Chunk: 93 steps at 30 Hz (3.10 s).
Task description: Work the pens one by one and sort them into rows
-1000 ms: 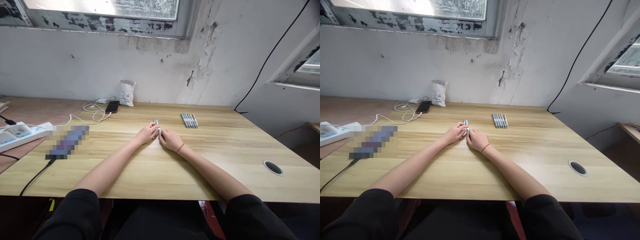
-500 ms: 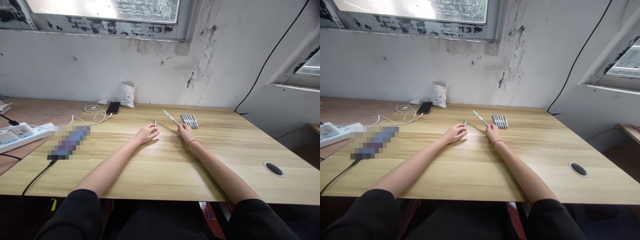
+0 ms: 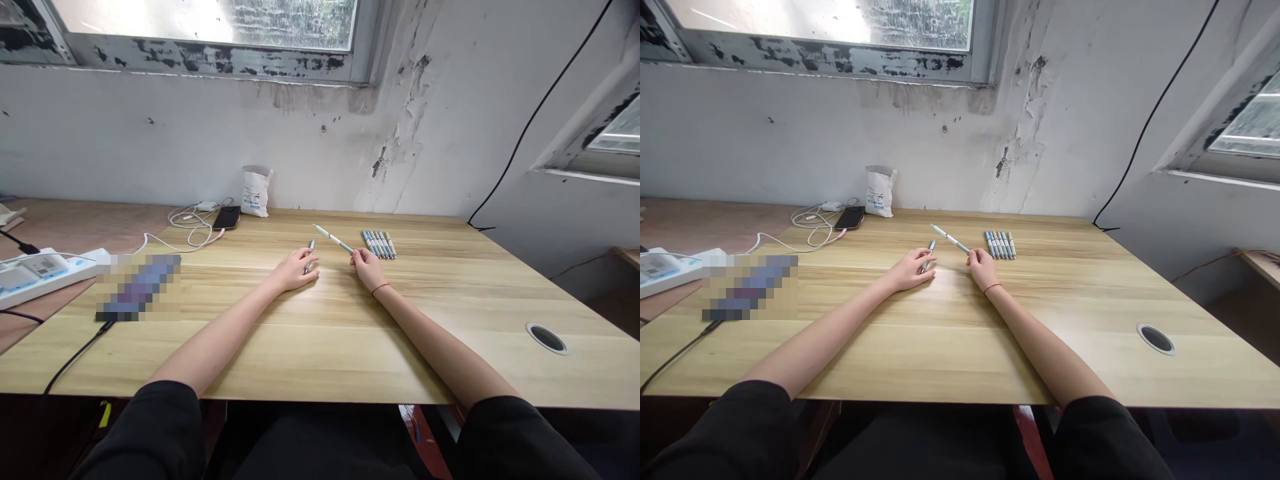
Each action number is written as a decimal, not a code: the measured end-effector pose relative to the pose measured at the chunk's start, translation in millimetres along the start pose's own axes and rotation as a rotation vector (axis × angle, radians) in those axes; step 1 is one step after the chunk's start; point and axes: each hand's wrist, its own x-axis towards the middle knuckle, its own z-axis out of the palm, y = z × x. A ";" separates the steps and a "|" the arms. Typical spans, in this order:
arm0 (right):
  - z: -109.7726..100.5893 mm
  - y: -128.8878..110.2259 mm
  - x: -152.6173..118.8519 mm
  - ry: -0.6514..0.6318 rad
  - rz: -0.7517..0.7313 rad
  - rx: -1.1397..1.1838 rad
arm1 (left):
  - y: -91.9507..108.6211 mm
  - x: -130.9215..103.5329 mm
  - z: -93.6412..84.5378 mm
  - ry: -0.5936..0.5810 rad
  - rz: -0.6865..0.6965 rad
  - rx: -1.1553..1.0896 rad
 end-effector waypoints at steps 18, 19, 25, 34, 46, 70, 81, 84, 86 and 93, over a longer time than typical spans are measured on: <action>-1.3 -1.4 -1.6 -0.001 -0.030 -0.071 | 5.9 1.2 -4.1 0.120 0.074 0.045; -1.1 -2.6 -2.7 -0.002 -0.037 -0.074 | 10.8 1.1 -5.9 0.168 0.041 0.080; 7.2 -21.1 -18.1 -0.049 -0.201 -0.035 | 36.9 1.1 -18.2 0.253 0.063 0.244; 13.9 -43.7 -35.9 -0.195 -0.318 -0.041 | 35.6 -0.4 -8.5 0.118 0.106 0.205; 8.1 -22.8 -23.9 -0.237 -0.483 -0.465 | 36.0 -1.8 -5.6 0.086 0.170 0.248; -6.8 -23.9 -17.4 -0.202 -0.897 -0.861 | 70.5 -0.8 -19.6 0.006 -0.157 -0.345; -5.9 -38.5 -24.3 -0.364 -0.618 -0.743 | 79.8 -5.3 -19.0 0.072 0.064 0.448; -8.4 -41.0 -23.1 -0.427 -0.597 -0.725 | 82.7 -5.4 -18.9 0.072 0.072 0.485; -9.6 -42.0 -22.3 -0.454 -0.590 -0.760 | 84.5 -5.8 -18.4 0.058 0.065 0.470; -9.1 -37.2 -21.6 -0.308 -0.767 -0.906 | 84.4 -6.5 -21.3 0.039 -0.121 0.057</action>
